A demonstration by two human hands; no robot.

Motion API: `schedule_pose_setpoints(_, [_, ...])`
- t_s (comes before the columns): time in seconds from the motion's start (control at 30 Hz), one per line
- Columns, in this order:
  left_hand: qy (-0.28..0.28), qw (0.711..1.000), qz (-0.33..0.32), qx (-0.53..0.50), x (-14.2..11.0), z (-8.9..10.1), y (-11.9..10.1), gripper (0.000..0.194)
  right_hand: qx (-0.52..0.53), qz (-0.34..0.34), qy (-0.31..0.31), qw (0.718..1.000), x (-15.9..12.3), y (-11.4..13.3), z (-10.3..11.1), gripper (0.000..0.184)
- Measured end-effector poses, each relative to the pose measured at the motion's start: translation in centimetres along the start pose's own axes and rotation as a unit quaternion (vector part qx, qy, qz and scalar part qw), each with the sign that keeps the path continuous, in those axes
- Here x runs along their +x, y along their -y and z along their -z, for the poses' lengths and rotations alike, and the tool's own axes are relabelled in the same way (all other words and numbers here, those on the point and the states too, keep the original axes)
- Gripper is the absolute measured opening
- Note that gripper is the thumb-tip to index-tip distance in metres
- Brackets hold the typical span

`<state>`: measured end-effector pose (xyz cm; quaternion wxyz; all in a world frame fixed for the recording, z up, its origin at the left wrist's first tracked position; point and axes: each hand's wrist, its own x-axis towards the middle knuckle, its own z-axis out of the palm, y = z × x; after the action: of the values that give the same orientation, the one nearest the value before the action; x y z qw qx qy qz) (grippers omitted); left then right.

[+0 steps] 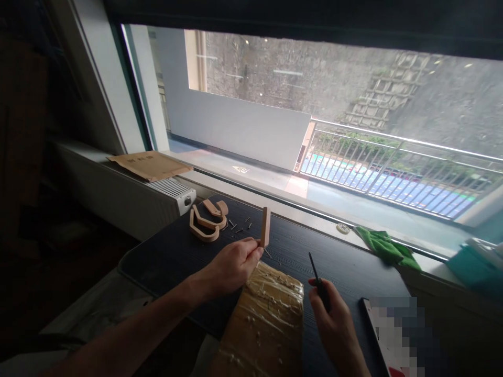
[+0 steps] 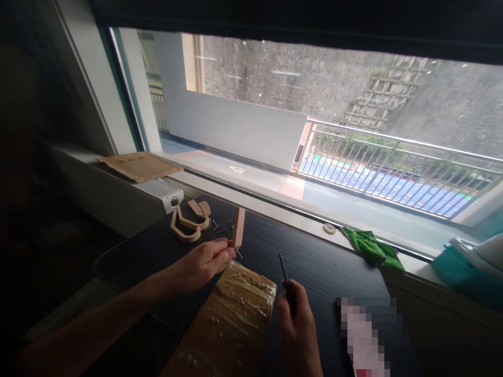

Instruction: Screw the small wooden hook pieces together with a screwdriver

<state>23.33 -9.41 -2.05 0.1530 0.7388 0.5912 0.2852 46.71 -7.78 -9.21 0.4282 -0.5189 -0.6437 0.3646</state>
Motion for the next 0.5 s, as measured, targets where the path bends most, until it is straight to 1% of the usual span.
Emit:
schedule_pose_setpoints(0.07, [-0.029,0.999,0.006,-0.015,-0.5,-0.5,0.8,0.03,-0.027,0.001,0.046,0.999,1.4,0.8,0.1,0.029])
schedule_pose_setpoints(0.17, [-0.077,0.997,0.009,-0.025,-1.4,-1.5,1.8,0.024,-0.064,0.004,0.11,0.992,2.9,1.8,-0.6,0.028])
schedule_pose_setpoints(0.27, [-0.079,0.996,0.006,-0.036,-2.6,-2.6,2.2,0.022,-0.13,0.004,0.118,0.984,4.0,2.1,-1.5,0.022])
schedule_pose_setpoints(0.37, [-0.068,0.996,-0.005,-0.065,-3.7,-3.5,2.0,0.02,-0.186,0.018,0.114,0.976,4.9,1.2,-1.9,0.016])
schedule_pose_setpoints(0.43, [-0.067,0.994,-0.007,-0.08,-4.2,-4.0,2.0,0.018,-0.189,0.016,0.119,0.975,5.4,0.6,-1.7,0.017])
schedule_pose_setpoints(0.5, [-0.067,0.994,-0.001,-0.083,-4.5,-4.5,2.2,0.018,-0.169,0.005,0.125,0.978,5.5,0.3,-0.8,0.02])
